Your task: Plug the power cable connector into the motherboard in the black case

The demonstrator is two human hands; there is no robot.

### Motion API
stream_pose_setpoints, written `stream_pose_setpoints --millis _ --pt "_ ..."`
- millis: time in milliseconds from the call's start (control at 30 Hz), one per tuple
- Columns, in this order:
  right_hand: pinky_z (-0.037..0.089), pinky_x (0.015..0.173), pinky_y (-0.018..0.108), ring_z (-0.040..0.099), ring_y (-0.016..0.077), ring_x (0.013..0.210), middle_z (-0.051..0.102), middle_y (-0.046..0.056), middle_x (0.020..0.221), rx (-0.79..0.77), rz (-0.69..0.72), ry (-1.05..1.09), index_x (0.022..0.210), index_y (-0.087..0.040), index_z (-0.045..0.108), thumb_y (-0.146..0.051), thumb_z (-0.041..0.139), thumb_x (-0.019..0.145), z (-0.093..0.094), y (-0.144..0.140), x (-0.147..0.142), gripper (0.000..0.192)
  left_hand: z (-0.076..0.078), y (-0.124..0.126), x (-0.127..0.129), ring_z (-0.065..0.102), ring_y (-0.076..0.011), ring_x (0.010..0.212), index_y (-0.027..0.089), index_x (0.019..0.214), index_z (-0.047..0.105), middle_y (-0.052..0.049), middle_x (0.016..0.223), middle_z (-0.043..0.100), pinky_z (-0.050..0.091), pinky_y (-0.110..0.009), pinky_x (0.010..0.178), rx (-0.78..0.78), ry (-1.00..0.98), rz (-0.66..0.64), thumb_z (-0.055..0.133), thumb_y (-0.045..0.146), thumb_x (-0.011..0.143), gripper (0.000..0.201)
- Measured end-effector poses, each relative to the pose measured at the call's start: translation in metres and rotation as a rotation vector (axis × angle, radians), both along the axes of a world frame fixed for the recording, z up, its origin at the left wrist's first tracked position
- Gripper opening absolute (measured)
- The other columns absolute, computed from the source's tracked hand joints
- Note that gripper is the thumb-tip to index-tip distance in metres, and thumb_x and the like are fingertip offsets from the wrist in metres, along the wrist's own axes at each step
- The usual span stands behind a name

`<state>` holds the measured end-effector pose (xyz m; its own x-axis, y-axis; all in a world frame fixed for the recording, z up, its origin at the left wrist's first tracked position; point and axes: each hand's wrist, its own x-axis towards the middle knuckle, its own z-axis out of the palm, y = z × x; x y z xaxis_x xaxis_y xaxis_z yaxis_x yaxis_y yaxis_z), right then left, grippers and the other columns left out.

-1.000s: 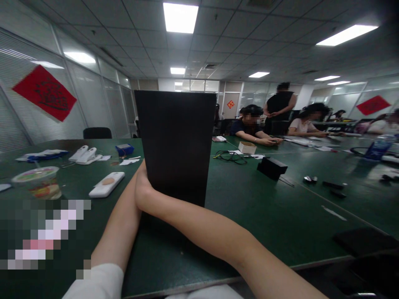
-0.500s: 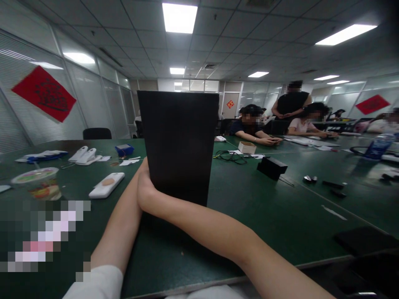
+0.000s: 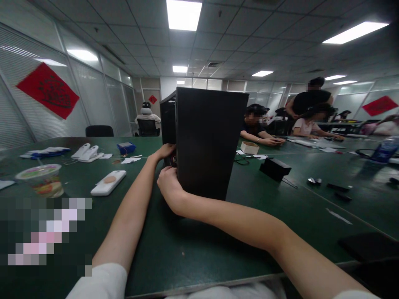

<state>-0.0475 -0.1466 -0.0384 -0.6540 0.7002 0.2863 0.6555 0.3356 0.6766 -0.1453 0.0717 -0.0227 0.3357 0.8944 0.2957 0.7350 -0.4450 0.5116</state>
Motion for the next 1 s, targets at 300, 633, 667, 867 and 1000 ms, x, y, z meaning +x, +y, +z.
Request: stream_pose_setpoints --millis 300,633,667,867,1000 --pt "0.054 0.063 0.037 0.071 0.0279 0.077 0.072 0.026 0.091 -0.006 -0.035 0.092 0.132 0.007 0.060 -0.002 0.031 0.096 -0.001 -0.007 0.075 0.047 -0.012 0.021 0.007 0.064 -0.0235 0.086 0.005 0.109 0.080 -0.015 0.104 0.077 0.046 -0.029 0.078 0.041 0.136 -0.029 0.036 0.040 0.101 0.057" --pt "0.052 0.063 0.038 0.070 0.0294 0.076 0.071 0.025 0.091 -0.028 -0.093 0.074 0.133 0.007 0.058 -0.023 0.043 0.103 -0.005 -0.001 0.130 0.045 -0.003 0.009 0.018 0.066 -0.0269 0.102 0.011 0.113 0.080 -0.016 0.112 0.076 0.045 -0.029 0.091 0.031 0.326 -0.023 0.029 0.047 0.104 0.064" --pt "0.051 0.062 0.036 0.071 0.0293 0.076 0.071 0.025 0.091 -0.035 -0.088 0.079 0.126 0.006 0.062 -0.027 0.044 0.104 -0.003 -0.001 0.134 0.044 0.000 0.007 0.020 0.067 -0.0273 0.102 0.009 0.113 0.080 -0.017 0.111 0.076 0.046 -0.029 0.091 0.017 0.367 -0.001 0.028 0.049 0.104 0.065" --pt "0.040 0.055 0.030 0.074 0.0280 0.069 0.074 0.018 0.079 -0.088 -0.048 0.153 0.109 -0.005 0.066 -0.037 0.038 0.107 0.001 0.029 0.182 0.042 0.024 -0.009 0.025 0.069 -0.0247 0.095 0.010 0.112 0.077 -0.013 0.111 0.077 0.050 -0.027 0.084 -0.106 0.575 -0.013 0.038 0.062 0.100 0.067" --pt "0.033 0.055 0.030 0.075 0.0293 0.071 0.077 0.017 0.084 -0.019 -0.058 0.161 0.101 -0.010 0.068 -0.046 0.030 0.109 -0.007 0.070 0.241 0.053 0.043 -0.029 0.040 0.066 -0.0253 0.115 0.012 0.134 0.068 -0.012 0.135 0.069 0.049 -0.028 0.095 -0.201 0.653 -0.113 0.040 0.056 0.101 0.062"
